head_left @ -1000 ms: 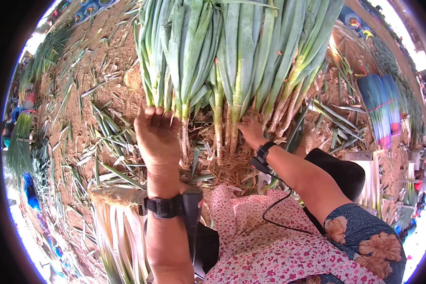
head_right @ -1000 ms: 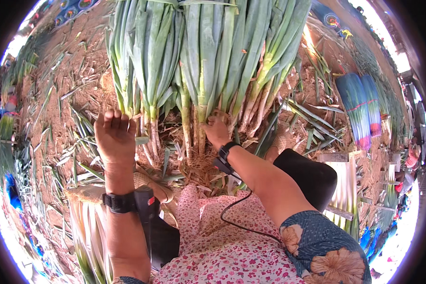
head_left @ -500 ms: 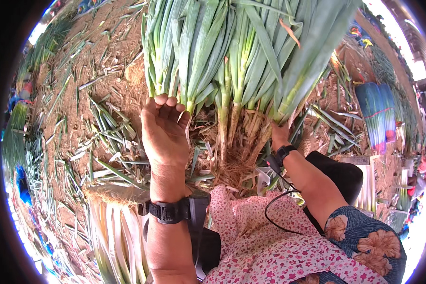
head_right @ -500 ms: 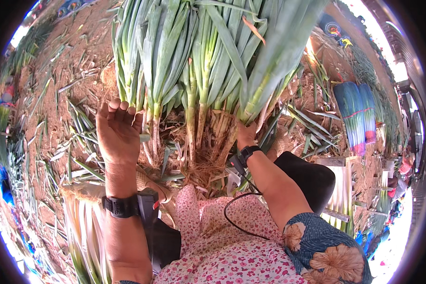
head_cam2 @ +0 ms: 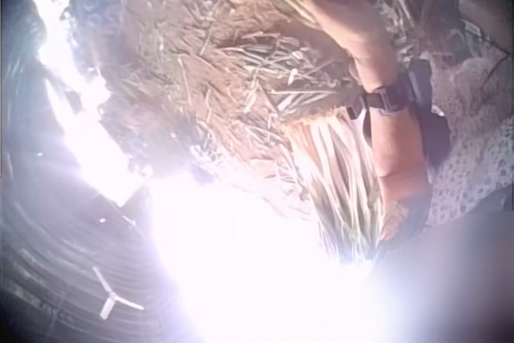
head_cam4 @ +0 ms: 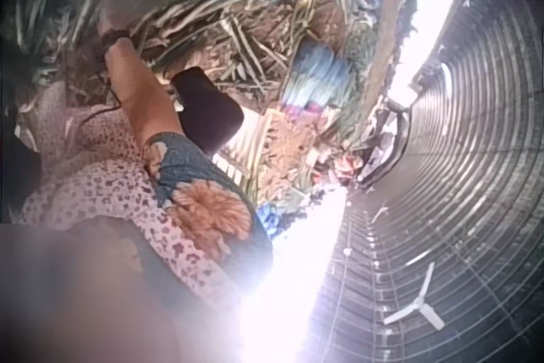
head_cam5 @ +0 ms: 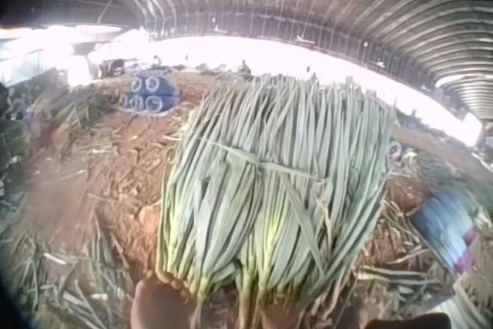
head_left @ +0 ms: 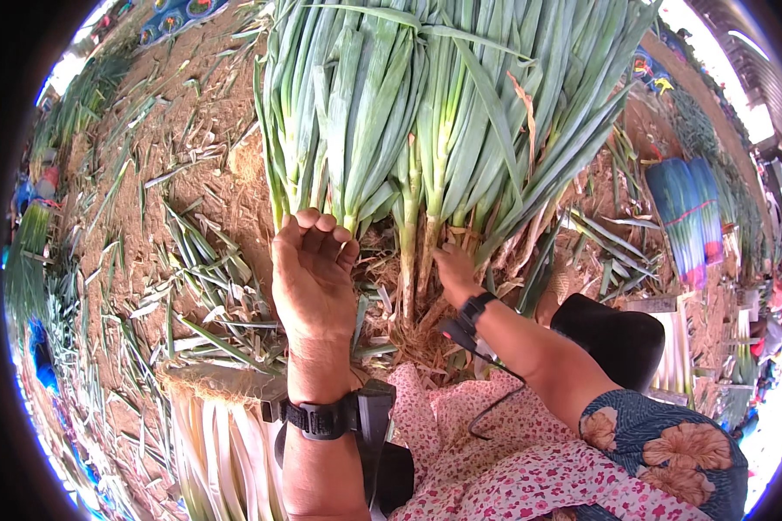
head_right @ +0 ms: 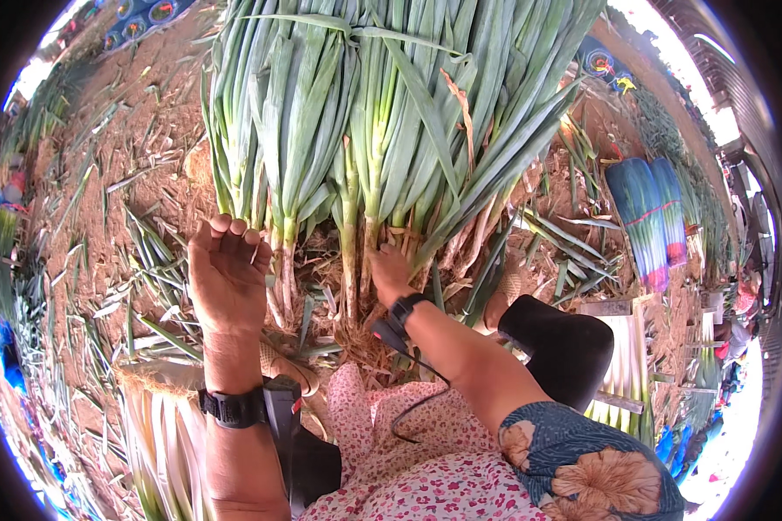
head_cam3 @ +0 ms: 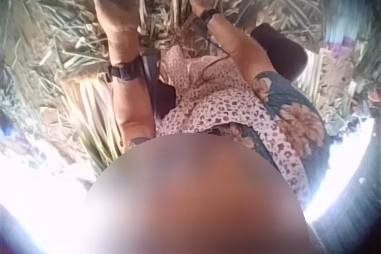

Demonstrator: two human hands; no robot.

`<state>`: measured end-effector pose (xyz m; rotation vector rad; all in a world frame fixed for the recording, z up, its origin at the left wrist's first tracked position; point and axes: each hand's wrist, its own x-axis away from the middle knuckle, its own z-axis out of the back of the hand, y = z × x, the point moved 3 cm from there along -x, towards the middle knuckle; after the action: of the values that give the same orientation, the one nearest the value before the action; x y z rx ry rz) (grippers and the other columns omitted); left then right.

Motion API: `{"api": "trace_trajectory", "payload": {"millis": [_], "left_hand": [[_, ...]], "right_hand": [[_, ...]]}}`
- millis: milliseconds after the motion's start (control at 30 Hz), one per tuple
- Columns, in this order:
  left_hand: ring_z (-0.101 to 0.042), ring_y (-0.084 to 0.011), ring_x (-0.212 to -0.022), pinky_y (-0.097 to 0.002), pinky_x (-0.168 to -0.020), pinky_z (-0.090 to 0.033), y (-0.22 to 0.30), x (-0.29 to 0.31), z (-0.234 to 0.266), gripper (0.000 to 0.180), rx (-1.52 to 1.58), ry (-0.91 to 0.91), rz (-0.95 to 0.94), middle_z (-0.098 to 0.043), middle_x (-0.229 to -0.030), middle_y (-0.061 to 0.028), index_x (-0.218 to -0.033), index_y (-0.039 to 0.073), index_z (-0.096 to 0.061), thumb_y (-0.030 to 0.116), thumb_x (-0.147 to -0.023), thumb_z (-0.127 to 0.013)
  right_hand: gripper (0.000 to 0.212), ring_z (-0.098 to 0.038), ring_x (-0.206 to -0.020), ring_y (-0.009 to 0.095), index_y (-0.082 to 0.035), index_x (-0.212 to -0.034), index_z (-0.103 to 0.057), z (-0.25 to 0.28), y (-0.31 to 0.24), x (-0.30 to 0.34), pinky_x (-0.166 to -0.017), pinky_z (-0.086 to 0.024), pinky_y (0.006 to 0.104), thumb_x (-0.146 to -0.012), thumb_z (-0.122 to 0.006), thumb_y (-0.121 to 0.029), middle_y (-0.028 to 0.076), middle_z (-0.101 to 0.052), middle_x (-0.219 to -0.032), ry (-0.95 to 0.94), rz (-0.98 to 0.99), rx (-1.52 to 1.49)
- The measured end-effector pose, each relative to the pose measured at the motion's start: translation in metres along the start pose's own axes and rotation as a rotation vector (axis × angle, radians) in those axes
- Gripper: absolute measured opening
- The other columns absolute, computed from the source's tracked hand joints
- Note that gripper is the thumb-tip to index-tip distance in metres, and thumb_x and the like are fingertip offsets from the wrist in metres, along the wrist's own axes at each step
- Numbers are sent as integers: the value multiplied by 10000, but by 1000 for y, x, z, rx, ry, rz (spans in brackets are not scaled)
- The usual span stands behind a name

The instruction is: Cleaning and bundling leeks in a field or agricultural processing area.

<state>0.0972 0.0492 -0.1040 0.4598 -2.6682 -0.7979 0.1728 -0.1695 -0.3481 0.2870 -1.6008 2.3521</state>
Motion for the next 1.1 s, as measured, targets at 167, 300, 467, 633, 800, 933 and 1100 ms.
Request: {"api": "trace_trajectory", "payload": {"millis": [167,300,467,633,800,933,1100], "left_hand": [[-555,-157,-764,-309,-719,-449,-7,2,-10,246,13,41,39,-576,-840,-25,-920,92,-542,309,-940,-429],[-566,-155,-774,-320,-700,-473,0,-1,14,240,-20,59,10,-579,-830,-13,-921,101,-554,321,-921,-457],[-564,-157,-767,-325,-705,-477,-9,-3,4,217,-16,20,31,-581,-838,-13,-918,100,-556,301,-918,-475],[-564,-162,-785,-335,-703,-459,-21,-5,-2,218,-135,-35,46,-590,-864,-15,-902,104,-557,314,-899,-500],[-362,-245,-1241,-401,-1032,-290,-83,36,-14,686,-974,-335,91,-404,-1319,-138,-1336,87,-359,501,-830,-568],[-300,-268,-1304,-396,-1067,-244,-93,61,-38,815,-878,-571,0,-336,-1398,-170,-1400,27,-239,515,-831,-559],[-473,-284,-1138,-393,-975,-361,-67,82,-111,785,-663,-719,-95,-475,-1252,-198,-1370,-67,-225,412,-847,-563]], "right_hand": [[638,-471,-1134,373,38,-1266,-443,-17,-11,-52,-949,-398,411,-821,-609,-390,240,-476,-1258,-52,-296,-16],[619,-507,-1081,313,35,-1211,-468,-11,-46,-9,-897,-400,412,-806,-624,-406,194,-518,-1206,-100,-52,-98],[544,-488,-1054,231,-6,-1181,-477,45,-107,16,-925,-370,353,-829,-598,-403,129,-534,-1140,-229,237,-274],[270,-515,-866,154,-55,-1050,-528,101,-227,37,-744,-474,289,-880,-579,-259,27,-505,-895,-181,553,-339],[150,-551,-686,95,-93,-953,-530,150,-305,74,-574,-519,259,-870,-604,-195,-8,-535,-832,-416,509,-849],[226,-535,-760,110,-92,-1001,-525,164,-294,123,-615,-497,286,-843,-635,-209,-3,-528,-808,-362,665,-501],[332,-548,-844,130,-101,-1082,-577,148,-200,159,-752,-474,288,-783,-710,-156,31,-595,-905,-216,835,-249]]}}
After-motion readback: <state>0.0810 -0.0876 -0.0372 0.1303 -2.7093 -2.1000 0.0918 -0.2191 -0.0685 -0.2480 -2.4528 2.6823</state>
